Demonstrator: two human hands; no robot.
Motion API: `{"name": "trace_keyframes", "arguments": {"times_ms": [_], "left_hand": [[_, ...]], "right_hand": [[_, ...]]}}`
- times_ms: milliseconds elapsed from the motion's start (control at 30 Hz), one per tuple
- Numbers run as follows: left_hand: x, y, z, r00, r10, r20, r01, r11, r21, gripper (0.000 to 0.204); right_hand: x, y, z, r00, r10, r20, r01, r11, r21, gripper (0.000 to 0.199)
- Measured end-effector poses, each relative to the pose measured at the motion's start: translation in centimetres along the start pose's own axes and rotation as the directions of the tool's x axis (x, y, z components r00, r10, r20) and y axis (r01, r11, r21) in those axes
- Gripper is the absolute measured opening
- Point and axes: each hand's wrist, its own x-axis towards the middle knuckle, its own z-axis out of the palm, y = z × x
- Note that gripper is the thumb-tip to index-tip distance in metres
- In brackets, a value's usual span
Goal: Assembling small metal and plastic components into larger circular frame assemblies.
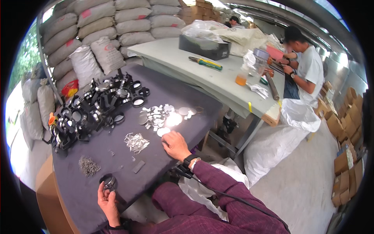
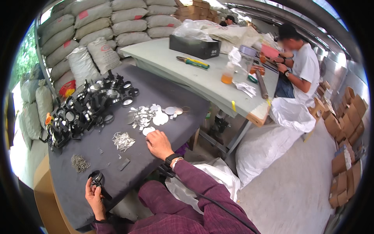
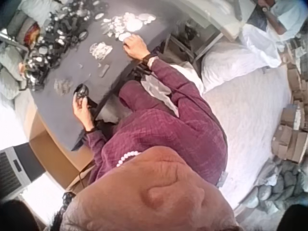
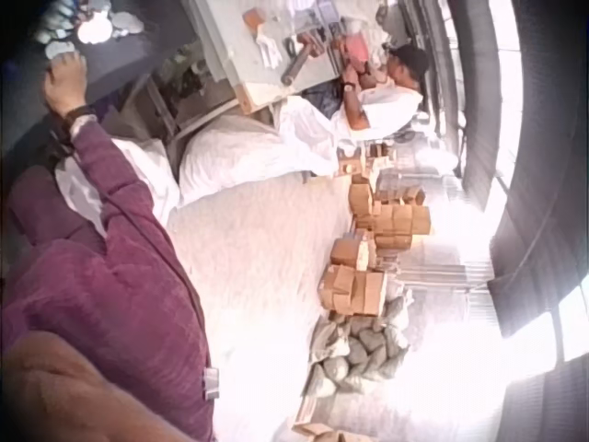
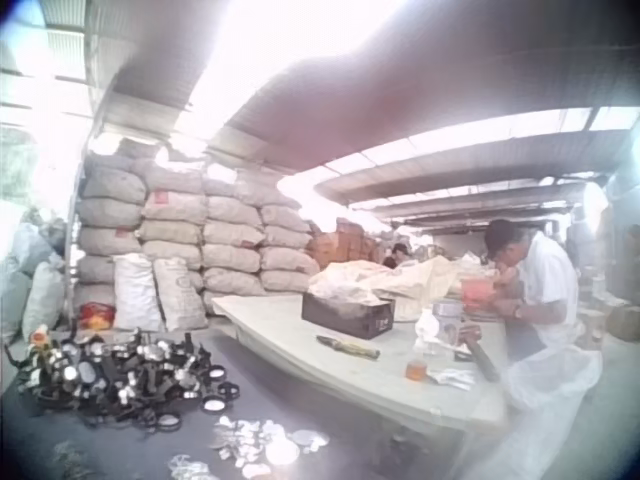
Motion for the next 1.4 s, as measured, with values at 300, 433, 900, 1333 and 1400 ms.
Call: {"name": "trace_keyframes", "arguments": {"times_ms": [300, 433, 900, 1333, 1400], "left_hand": [[-0.8, 0.2, 1.2, 0.998, -0.008, 0.058, 0.002, 0.996, 0.093, 0.053], [-2.0, -0.3, -0.2, 0.999, 0.017, 0.039, -0.014, 0.998, -0.062, 0.051], [-0.4, -0.3, -0.1, 1.0, -0.015, 0.015, 0.015, 0.999, -0.046, 0.056], [-0.6, -0.3, 0.1, 0.999, -0.015, 0.034, 0.016, 0.999, -0.033, 0.055], [-0.5, -0.8, 0.0, 0.999, -0.003, 0.042, 0.004, 1.0, -0.021, 0.054]], "right_hand": [[-1.1, 1.3, -1.0, 1.0, -0.01, 0.007, 0.01, 1.0, 0.027, 0.016], [-0.9, 0.4, 0.6, 0.997, -0.035, 0.062, 0.027, 0.993, 0.117, 0.014], [0.4, 0.1, 0.7, 1.0, -0.021, -0.008, 0.021, 1.0, -0.017, 0.01], [-0.2, 0.0, -0.3, 1.0, -0.003, 0.024, 0.003, 1.0, 0.001, 0.011], [-0.2, 0.3, -0.2, 1.0, -0.003, 0.025, 0.003, 1.0, 0.0, 0.012]]}}
